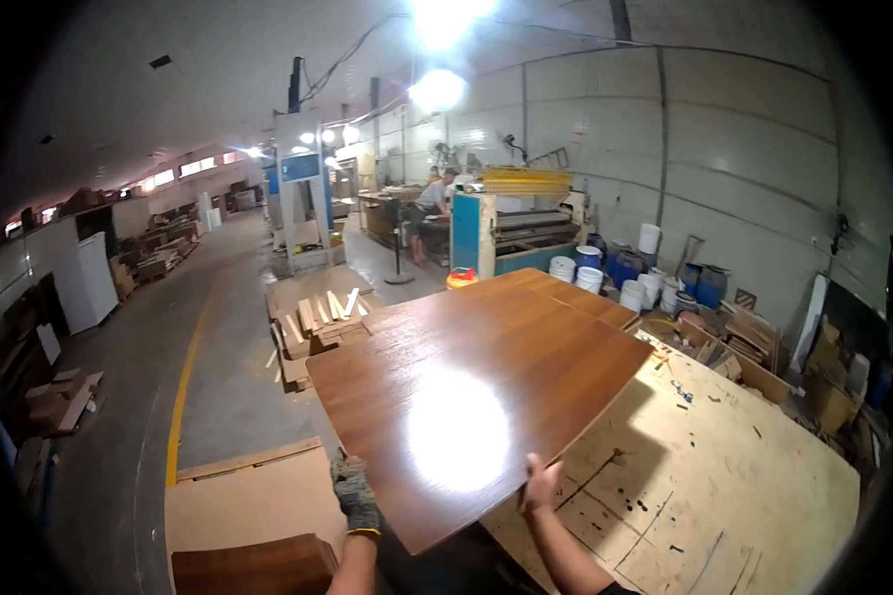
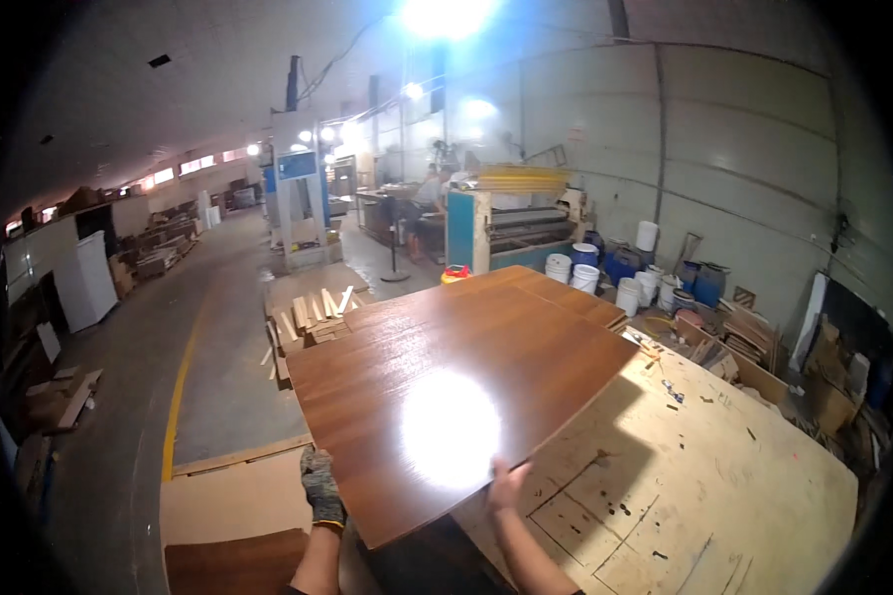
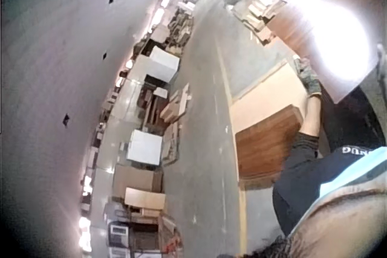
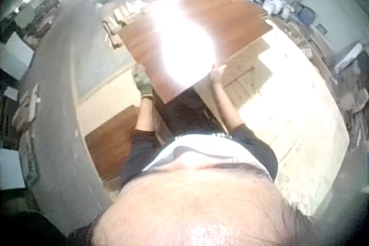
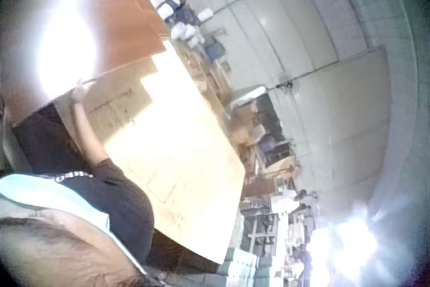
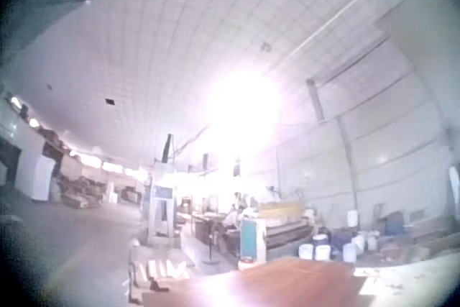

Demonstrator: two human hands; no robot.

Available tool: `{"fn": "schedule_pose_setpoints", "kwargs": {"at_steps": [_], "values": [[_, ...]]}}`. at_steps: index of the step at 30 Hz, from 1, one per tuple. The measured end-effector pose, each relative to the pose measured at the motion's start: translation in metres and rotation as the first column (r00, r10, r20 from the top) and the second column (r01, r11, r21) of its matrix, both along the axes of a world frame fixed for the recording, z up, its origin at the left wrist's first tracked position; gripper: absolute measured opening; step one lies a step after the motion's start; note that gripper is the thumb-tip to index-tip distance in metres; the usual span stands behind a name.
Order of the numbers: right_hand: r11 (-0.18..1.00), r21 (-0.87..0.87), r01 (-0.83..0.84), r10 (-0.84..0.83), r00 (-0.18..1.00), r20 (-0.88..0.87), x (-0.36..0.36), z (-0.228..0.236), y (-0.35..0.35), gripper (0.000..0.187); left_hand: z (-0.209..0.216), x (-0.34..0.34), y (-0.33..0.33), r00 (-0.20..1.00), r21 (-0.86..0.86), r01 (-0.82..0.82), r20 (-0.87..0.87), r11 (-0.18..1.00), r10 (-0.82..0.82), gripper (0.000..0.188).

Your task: The person trims the excess material from the edges of a wood-grain panel using a craft knife and then carries the panel to a stack of similar panels and places it on top.

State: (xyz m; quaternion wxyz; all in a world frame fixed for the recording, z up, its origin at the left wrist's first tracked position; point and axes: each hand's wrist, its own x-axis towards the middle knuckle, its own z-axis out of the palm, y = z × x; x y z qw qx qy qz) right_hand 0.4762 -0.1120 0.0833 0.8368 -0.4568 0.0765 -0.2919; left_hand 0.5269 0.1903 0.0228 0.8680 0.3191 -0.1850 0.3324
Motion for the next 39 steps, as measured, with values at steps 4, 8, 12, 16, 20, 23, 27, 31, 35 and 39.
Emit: {"fn": "schedule_pose_setpoints", "kwargs": {"at_steps": [4, 8, 12, 16, 20, 23, 27, 31, 35, 39], "values": [[0.964, -0.257, 0.067, -0.094, 0.991, -0.096, 0.028, 0.01, 0.003, 0.086, 0.011, 0.037, -0.028, 0.974, 0.122, 0.05, -0.227, 0.991, -0.022, 0.035], [0.861, -0.485, 0.151, -0.223, 0.97, -0.095, 0.089, 0.006, -0.045, 0.086, 0.019, 0.087, -0.087, 0.866, 0.27, -0.228, -0.384, 0.935, 0.322, 0.048], [0.891, -0.444, 0.1, -0.192, 0.967, -0.167, 0.125, 0.002, -0.067, 0.085, 0.046, 0.099, -0.108, 0.656, 0.684, -0.241, -0.407, 0.688, 0.635, 0.054], [0.868, -0.489, 0.088, -0.22, 0.95, -0.22, 0.141, 0.009, -0.075, 0.085, 0.094, 0.093, -0.113, 0.66, 0.8, -0.011, -0.445, 0.6, 0.606, 0.06], [0.823, -0.553, 0.128, -0.28, 0.939, -0.2, 0.173, 0.006, -0.067, 0.083, 0.088, 0.125, -0.096, 0.594, 0.891, -0.03, -0.349, 0.453, 0.725, 0.064], [0.809, -0.558, 0.184, -0.338, 0.923, -0.185, 0.193, 0.002, -0.068, 0.083, 0.09, 0.146, -0.097, 0.572, 0.892, 0.023, -0.381, 0.451, 0.726, 0.069], [0.856, -0.494, 0.152, -0.282, 0.939, -0.198, 0.205, 0.004, -0.068, 0.08, 0.117, 0.153, -0.097, 0.578, 0.927, 0.132, -0.359, 0.35, 0.733, 0.074], [0.85, -0.499, 0.17, -0.298, 0.935, -0.19, 0.207, 0.009, -0.06, 0.08, 0.122, 0.169, -0.087, 0.564, 0.916, 0.284, -0.399, 0.284, 0.723, 0.083], [0.857, -0.462, 0.229, -0.329, 0.933, -0.147, 0.212, 0.006, -0.059, 0.079, 0.131, 0.166, -0.085, 0.552, 0.917, 0.301, -0.391, 0.262, 0.737, 0.083], [0.816, -0.564, 0.125, -0.314, 0.915, -0.253, 0.209, 0.008, -0.072, 0.08, 0.128, 0.166, -0.088, 0.556, 0.898, 0.328, -0.435, 0.294, 0.709, 0.086]]}}
